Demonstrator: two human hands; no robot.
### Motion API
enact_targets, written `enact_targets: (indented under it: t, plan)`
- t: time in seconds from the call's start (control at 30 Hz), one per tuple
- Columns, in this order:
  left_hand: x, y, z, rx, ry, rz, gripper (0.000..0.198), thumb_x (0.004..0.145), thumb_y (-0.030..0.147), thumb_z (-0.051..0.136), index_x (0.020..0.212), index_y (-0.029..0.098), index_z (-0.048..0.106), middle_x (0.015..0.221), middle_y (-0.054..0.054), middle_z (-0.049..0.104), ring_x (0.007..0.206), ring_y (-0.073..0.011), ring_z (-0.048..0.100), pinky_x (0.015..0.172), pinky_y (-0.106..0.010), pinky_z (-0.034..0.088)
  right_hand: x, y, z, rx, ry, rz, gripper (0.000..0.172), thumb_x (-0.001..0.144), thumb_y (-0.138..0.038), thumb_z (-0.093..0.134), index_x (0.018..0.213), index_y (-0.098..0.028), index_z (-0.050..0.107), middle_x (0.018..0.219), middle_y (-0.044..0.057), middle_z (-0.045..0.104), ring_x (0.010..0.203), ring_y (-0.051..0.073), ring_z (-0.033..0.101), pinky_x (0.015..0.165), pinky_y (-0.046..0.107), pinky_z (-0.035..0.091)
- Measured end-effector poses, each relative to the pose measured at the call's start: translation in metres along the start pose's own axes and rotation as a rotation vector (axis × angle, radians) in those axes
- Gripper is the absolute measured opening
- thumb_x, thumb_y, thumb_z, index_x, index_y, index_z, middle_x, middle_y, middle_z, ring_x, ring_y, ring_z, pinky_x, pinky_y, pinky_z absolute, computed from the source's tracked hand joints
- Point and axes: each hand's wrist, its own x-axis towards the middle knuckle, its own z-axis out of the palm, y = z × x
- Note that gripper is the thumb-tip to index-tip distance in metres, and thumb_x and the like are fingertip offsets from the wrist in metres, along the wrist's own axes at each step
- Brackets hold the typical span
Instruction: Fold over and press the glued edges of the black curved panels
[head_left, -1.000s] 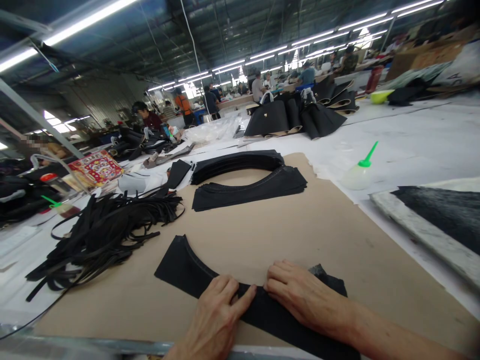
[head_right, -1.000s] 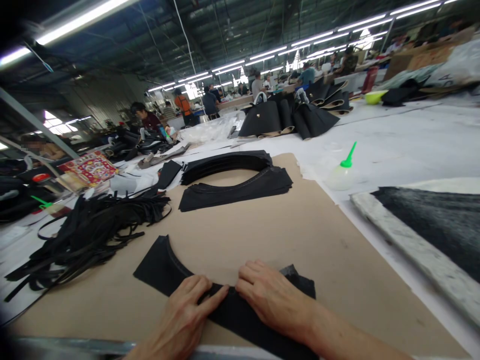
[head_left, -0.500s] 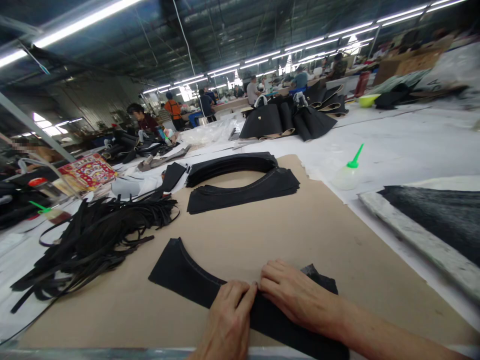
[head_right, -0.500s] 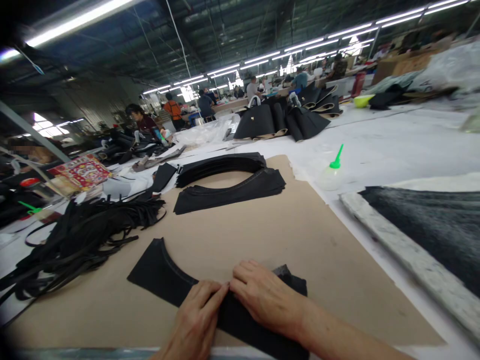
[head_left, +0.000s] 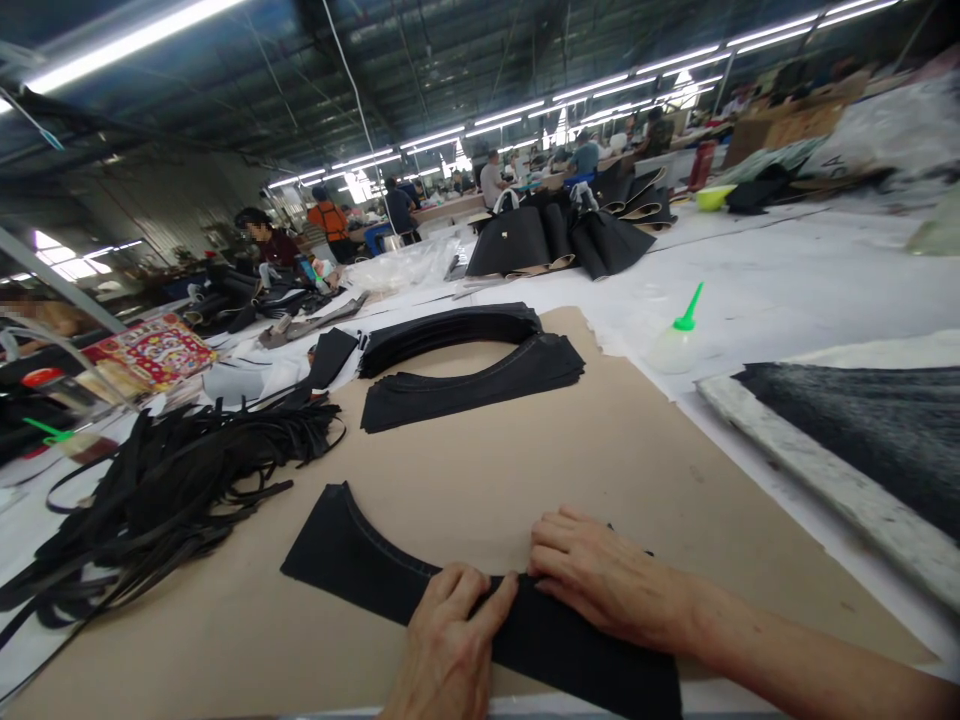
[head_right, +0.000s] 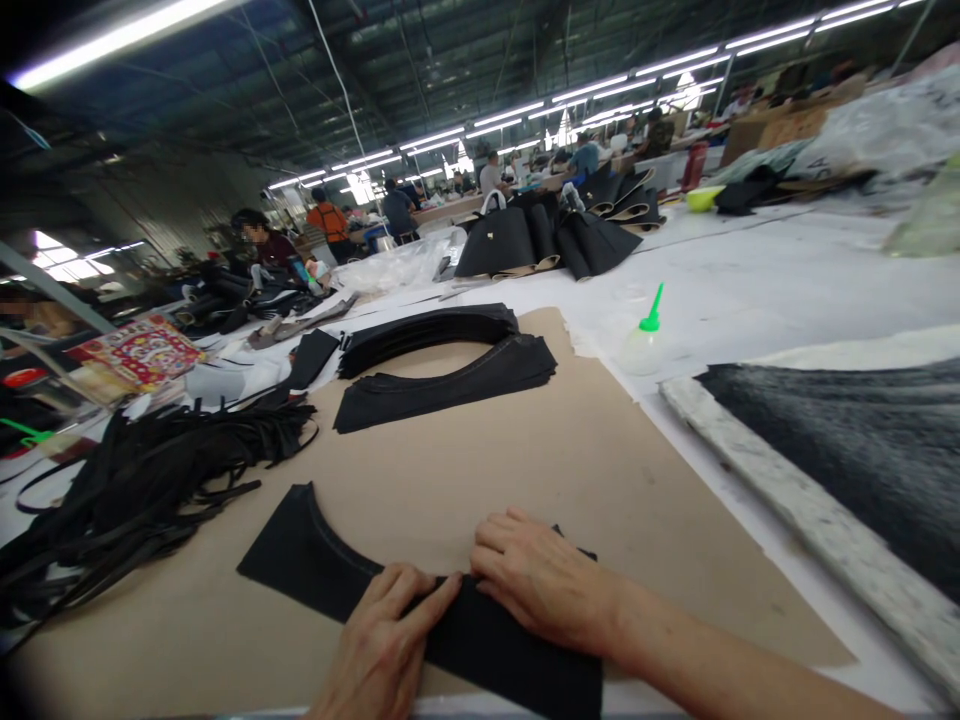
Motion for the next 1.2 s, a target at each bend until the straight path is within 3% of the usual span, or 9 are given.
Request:
enact_targets:
  t: [0.3,0.5,0.6,0.73,1.0,1.2]
  plan:
    - [-0.003,-0.006,0.009,-0.033,0.068,0.047,0.052,0.083,0.002,0.038,0.131,0.016,0.053,0.111,-0.011,0.06,0.1,-0.0221,0.056,0.084,-0.036,0.051,-0.006,0.006,-0.008,0.077,0.004,0.037,0.01,0.093,-0.019,0.055,0.102,-0.023,0.058,0.1,0.002,0.06,0.098,0.019,0.053,0.092,0.035,0.038]
    - [0.015,0.004,-0.003,-0.187,0.06,-0.038,0.039,0.088,0.005,0.039,0.121,0.016,0.056,0.099,-0.009,0.062,0.088,-0.0196,0.058,0.075,-0.033,0.053,-0.006,0.007,-0.01,0.098,-0.025,0.065,0.002,0.092,-0.02,0.058,0.093,-0.022,0.058,0.097,0.001,0.059,0.096,0.019,0.054,0.093,0.037,0.038]
    - [0.023,0.012,0.002,-0.204,0.06,-0.1,0.03,0.091,0.008,0.042,0.115,0.016,0.059,0.096,-0.009,0.061,0.087,-0.0205,0.058,0.075,-0.035,0.053,-0.006,0.009,-0.008,0.118,-0.013,0.065,0.003,0.091,-0.019,0.058,0.093,-0.021,0.058,0.096,0.001,0.059,0.095,0.018,0.054,0.09,0.035,0.039]
    - [0.028,0.018,0.011,-0.18,0.072,-0.079,0.03,0.09,0.006,0.04,0.108,0.016,0.062,0.092,-0.009,0.06,0.084,-0.0209,0.057,0.072,-0.033,0.053,-0.007,0.011,-0.008,0.127,0.008,0.032,0.003,0.092,-0.018,0.057,0.093,-0.02,0.06,0.096,0.002,0.06,0.095,0.018,0.053,0.089,0.034,0.039]
    - [0.025,0.018,0.013,-0.079,0.07,0.043,0.041,0.088,0.005,0.04,0.124,0.011,0.057,0.091,-0.01,0.062,0.083,-0.0218,0.057,0.071,-0.033,0.056,-0.015,0.016,-0.015,0.13,0.021,0.014,0.005,0.093,-0.019,0.056,0.091,-0.019,0.061,0.095,0.003,0.059,0.094,0.017,0.053,0.087,0.031,0.039]
    - [0.019,0.015,0.019,-0.033,-0.021,0.045,0.05,0.087,0.006,0.044,0.137,0.012,0.048,0.096,-0.01,0.061,0.088,-0.0225,0.057,0.077,-0.035,0.056,-0.022,0.023,-0.021,0.098,0.014,0.001,0.005,0.092,-0.019,0.056,0.092,-0.02,0.061,0.095,0.002,0.059,0.093,0.017,0.052,0.086,0.032,0.038]
